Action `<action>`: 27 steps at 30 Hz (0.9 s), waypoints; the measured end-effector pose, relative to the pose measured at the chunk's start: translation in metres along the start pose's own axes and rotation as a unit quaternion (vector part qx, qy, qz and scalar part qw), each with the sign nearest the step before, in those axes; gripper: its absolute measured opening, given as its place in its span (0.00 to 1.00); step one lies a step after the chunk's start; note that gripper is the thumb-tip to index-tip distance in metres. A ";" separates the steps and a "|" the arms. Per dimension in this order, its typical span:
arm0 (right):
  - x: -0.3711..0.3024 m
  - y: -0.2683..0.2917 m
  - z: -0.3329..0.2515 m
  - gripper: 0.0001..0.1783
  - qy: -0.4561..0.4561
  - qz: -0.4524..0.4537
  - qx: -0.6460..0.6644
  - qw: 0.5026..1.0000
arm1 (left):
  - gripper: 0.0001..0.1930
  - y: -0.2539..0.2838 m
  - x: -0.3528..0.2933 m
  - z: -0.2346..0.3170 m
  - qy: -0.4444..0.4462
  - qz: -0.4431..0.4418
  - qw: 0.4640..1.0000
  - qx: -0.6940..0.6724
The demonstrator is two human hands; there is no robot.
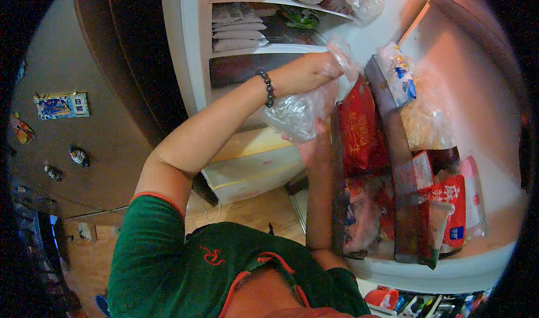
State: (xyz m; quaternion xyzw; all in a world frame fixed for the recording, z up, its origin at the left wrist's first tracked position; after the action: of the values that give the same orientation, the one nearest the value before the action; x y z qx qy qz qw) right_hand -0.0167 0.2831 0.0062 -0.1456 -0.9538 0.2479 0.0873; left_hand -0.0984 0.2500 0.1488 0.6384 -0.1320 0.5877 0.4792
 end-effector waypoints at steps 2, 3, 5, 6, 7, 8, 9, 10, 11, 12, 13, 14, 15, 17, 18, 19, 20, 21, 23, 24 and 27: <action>0.001 0.002 -0.008 0.35 0.016 -0.006 0.000 1.000 | 0.10 -0.006 0.000 -0.005 0.033 -0.036 0.999 0.019; 0.002 0.002 -0.010 0.35 0.024 -0.010 0.000 1.000 | 0.13 -0.006 -0.004 -0.011 0.070 -0.056 0.994 0.059; 0.012 0.006 -0.007 0.36 0.022 0.051 0.003 0.998 | 0.13 0.001 0.003 -0.014 0.041 -0.062 0.989 0.125; 0.018 0.002 -0.009 0.36 0.028 0.066 0.011 0.997 | 0.13 0.005 0.004 -0.015 0.026 -0.066 0.985 0.157; 0.024 0.000 -0.010 0.35 0.035 0.083 0.020 0.996 | 0.13 0.010 0.008 -0.011 0.034 -0.076 0.969 0.232; 0.030 -0.009 -0.016 0.34 0.048 0.085 0.036 0.995 | 0.13 0.017 0.013 -0.004 0.043 -0.085 0.948 0.304; 0.039 -0.014 -0.020 0.33 0.060 0.087 0.053 0.993 | 0.13 0.022 0.014 -0.002 0.051 -0.094 0.921 0.374; 0.054 -0.016 -0.025 0.33 0.065 0.069 0.052 0.994 | 0.13 0.027 0.015 -0.004 0.066 -0.091 0.916 0.386; 0.071 -0.013 -0.031 0.32 0.072 0.056 0.050 0.995 | 0.13 0.030 0.017 -0.010 0.078 -0.087 0.913 0.391; 0.087 -0.012 -0.038 0.32 0.079 0.044 0.047 0.995 | 0.13 0.033 0.019 -0.017 0.090 -0.083 0.910 0.397; 0.105 -0.018 -0.042 0.30 0.075 0.040 0.060 0.995 | 0.13 0.042 0.014 -0.029 0.101 -0.077 0.912 0.391; 0.120 -0.024 -0.045 0.29 0.070 0.038 0.072 0.994 | 0.13 0.049 0.012 -0.036 0.103 -0.057 0.913 0.390; 0.135 -0.028 -0.048 0.28 0.065 0.037 0.084 0.994 | 0.13 0.057 0.008 -0.042 0.104 -0.037 0.915 0.389; 0.164 -0.025 -0.056 0.28 0.084 0.013 0.119 0.989 | 0.11 0.066 0.009 -0.057 0.116 -0.010 0.924 0.364; 0.176 -0.018 -0.059 0.28 0.095 0.004 0.135 0.986 | 0.12 0.064 0.010 -0.064 0.098 -0.027 0.923 0.372; 0.191 -0.004 -0.056 0.27 0.092 0.033 0.140 0.985 | 0.13 0.063 0.008 -0.073 0.081 -0.045 0.918 0.385; 0.201 0.003 -0.055 0.27 0.086 0.041 0.129 0.987 | 0.14 0.060 0.004 -0.085 0.065 -0.063 0.914 0.396; 0.211 0.005 -0.054 0.27 0.079 0.047 0.117 0.989 | 0.18 0.061 -0.003 -0.104 0.063 -0.072 0.910 0.403; 0.217 0.008 -0.054 0.28 0.065 0.070 0.092 0.991 | 0.19 0.061 -0.014 -0.112 0.105 -0.060 0.912 0.392; 0.217 0.011 -0.054 0.28 0.060 0.084 0.077 0.992 | 0.20 0.060 -0.018 -0.116 0.126 -0.053 0.913 0.385; 0.210 0.009 -0.049 0.30 -0.060 0.128 -0.078 0.987 | 0.19 0.069 -0.030 -0.124 0.117 -0.066 0.908 0.396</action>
State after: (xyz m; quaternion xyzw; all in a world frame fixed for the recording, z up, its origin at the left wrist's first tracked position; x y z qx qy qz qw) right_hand -0.2011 0.3798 0.0637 -0.2573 -0.9473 0.1902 -0.0139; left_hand -0.2344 0.2983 0.1357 0.7098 0.2110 0.6289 0.2371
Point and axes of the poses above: each hand's wrist, its own x-axis towards the middle knuckle, its own y-axis out of the back of the hand, z = x × y, the point moved 6 cm from there along x, towards the middle knuckle, and after that the axes turned 14 degrees about -y, right-handed, at the moved point
